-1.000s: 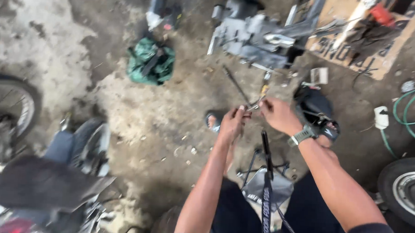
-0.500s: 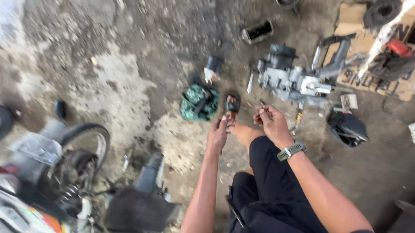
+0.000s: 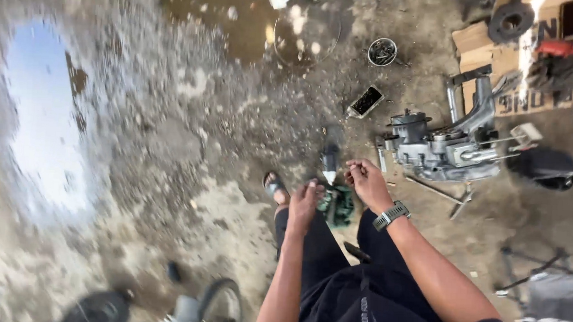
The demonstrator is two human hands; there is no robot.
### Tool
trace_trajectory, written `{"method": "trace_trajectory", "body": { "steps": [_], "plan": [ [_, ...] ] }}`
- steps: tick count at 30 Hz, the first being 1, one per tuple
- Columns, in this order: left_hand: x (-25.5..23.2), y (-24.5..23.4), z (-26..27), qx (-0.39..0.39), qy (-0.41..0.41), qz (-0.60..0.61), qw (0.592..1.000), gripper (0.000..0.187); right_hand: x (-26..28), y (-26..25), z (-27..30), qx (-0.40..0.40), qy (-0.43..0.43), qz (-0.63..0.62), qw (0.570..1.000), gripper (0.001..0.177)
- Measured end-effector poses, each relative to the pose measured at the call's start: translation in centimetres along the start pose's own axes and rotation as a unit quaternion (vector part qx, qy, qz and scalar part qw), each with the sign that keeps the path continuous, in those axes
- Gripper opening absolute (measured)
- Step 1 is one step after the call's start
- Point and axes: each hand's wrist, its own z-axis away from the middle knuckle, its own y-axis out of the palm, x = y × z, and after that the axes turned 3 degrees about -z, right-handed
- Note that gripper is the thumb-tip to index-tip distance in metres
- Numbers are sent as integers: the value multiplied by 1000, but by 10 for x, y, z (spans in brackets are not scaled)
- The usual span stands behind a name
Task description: The person is repairing a motorcycle. They use a T-handle wrench to tighten a bolt on the motorcycle frame, then search through a container of small parts to find a specific piece.
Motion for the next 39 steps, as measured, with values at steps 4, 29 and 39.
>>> {"method": "trace_trajectory", "body": {
  "steps": [4,29,39],
  "plan": [
    [-36,-37,-88,125,52,-187,973,45,12,54,-49,-100,16,-63,993,22],
    [-272,142,-362,409,213,-705,538,49,-34,17,-252,-519,49,-367,771,24],
    [-319,303,-461,424,312,-678,514,40,-46,-54,-310,-652,5,-363,666,18]
  ]
}}
